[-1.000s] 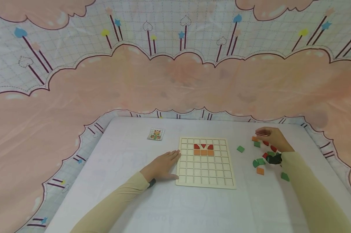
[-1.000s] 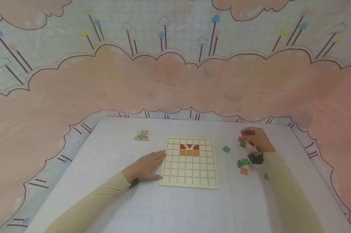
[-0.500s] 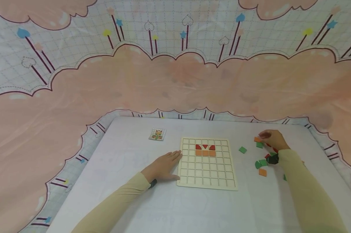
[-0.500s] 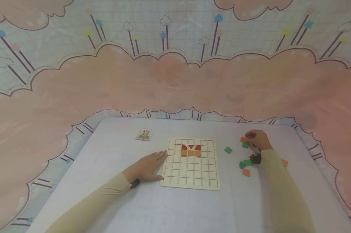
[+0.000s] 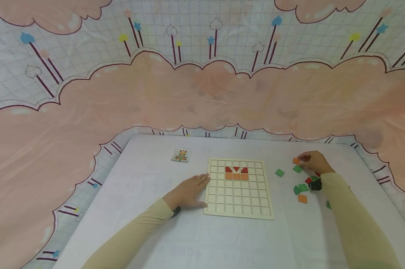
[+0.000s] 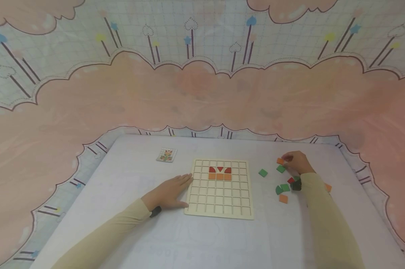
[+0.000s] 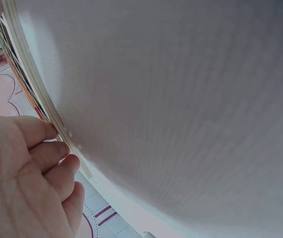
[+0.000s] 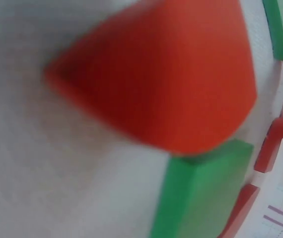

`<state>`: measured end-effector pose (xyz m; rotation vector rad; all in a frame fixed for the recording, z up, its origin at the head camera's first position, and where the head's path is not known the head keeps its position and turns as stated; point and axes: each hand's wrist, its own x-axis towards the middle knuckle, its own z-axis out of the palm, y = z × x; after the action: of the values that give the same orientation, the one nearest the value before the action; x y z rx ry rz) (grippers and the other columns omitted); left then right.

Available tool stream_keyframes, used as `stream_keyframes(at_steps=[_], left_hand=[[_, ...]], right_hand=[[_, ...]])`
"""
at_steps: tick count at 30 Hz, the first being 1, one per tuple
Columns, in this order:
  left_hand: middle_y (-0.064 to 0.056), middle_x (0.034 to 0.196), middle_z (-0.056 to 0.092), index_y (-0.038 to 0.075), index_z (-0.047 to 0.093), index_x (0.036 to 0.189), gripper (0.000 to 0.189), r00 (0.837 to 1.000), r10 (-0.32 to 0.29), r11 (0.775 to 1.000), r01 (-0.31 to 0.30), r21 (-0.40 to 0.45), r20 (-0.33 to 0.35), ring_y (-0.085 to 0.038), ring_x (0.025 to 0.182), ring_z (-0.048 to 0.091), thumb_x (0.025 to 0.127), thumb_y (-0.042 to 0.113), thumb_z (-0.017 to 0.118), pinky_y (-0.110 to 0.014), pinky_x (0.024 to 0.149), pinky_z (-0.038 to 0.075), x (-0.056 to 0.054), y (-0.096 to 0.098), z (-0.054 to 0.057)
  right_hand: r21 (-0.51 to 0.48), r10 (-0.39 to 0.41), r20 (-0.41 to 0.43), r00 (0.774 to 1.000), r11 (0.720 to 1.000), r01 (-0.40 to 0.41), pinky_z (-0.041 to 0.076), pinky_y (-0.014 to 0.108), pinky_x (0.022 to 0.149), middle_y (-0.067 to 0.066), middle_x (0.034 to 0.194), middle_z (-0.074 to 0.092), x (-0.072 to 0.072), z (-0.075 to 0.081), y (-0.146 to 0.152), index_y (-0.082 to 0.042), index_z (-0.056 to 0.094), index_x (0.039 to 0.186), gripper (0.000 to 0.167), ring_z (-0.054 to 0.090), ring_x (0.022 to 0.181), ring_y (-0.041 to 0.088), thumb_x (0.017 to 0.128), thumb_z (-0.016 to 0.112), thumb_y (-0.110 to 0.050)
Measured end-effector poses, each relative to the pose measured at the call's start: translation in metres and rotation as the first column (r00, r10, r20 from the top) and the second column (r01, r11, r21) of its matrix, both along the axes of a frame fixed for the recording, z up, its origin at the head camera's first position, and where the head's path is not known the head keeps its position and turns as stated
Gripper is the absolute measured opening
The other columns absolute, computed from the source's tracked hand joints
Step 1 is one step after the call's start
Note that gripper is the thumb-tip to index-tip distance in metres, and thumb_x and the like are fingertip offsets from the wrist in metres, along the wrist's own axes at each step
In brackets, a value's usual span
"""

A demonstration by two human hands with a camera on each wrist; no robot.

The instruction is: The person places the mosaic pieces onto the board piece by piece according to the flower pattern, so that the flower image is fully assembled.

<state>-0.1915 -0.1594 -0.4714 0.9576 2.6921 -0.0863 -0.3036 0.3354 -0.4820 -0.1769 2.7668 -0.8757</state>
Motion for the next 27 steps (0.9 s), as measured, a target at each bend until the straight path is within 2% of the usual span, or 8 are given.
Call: stream_keyframes(at_steps=[3,10,18,22,27], left_hand=[[-0.008,0.159,0.013,0.006,0.016,0.151,0.094,1.000,-0.004,1.000,0.004,-0.003,-0.005,-0.021,0.147,0.015,0.086,0.066,0.047,-0.034,0.121,0.018,0.000,0.000,-0.001],[-0.008,0.159,0.013,0.007,0.016,0.151,0.094,1.000,0.000,1.000,0.000,-0.018,-0.008,-0.021,0.147,0.015,0.086,0.066,0.047,-0.034,0.121,0.017,-0.001,0.000,-0.002],[-0.009,0.159,0.014,0.006,0.017,0.151,0.093,1.000,0.000,1.000,0.000,0.002,0.001,-0.022,0.147,0.016,0.086,0.065,0.048,-0.035,0.121,0.018,0.002,0.001,0.000],[-0.011,0.158,0.016,0.004,0.018,0.150,0.092,1.000,-0.008,1.000,0.008,0.024,-0.004,-0.024,0.147,0.017,0.086,0.064,0.049,-0.036,0.121,0.018,0.001,0.000,-0.002],[-0.011,0.158,0.016,0.004,0.019,0.150,0.092,1.000,-0.005,1.000,0.005,0.016,-0.010,-0.024,0.147,0.017,0.086,0.064,0.049,-0.036,0.121,0.018,-0.001,-0.001,-0.003]], right_hand=[[0.030,0.014,0.007,1.000,0.999,-0.014,0.054,0.036,0.075,0.029,0.112,0.061,-0.002,0.001,-0.001,0.010,0.060,0.116,0.039,0.058,0.097,0.036,0.084,0.067,-0.013],[0.051,0.036,0.017,0.999,0.998,-0.037,0.054,0.034,0.071,0.027,0.106,0.063,-0.005,0.000,-0.001,0.009,0.062,0.112,0.036,0.059,0.090,0.031,0.084,0.067,-0.013],[0.066,0.003,0.005,1.000,0.998,-0.003,0.051,0.047,0.084,0.026,0.108,0.060,-0.003,-0.002,-0.003,0.008,0.059,0.113,0.040,0.055,0.096,0.035,0.085,0.067,-0.019],[0.043,-0.002,-0.038,0.999,0.999,0.003,0.050,0.049,0.088,0.027,0.111,0.059,-0.001,0.007,-0.011,0.007,0.058,0.114,0.040,0.054,0.099,0.036,0.085,0.066,-0.019],[0.009,0.049,-0.115,0.992,0.999,-0.048,0.050,0.050,0.088,0.026,0.108,0.061,0.008,0.023,-0.038,0.007,0.059,0.112,0.035,0.056,0.099,0.037,0.082,0.064,-0.011]])
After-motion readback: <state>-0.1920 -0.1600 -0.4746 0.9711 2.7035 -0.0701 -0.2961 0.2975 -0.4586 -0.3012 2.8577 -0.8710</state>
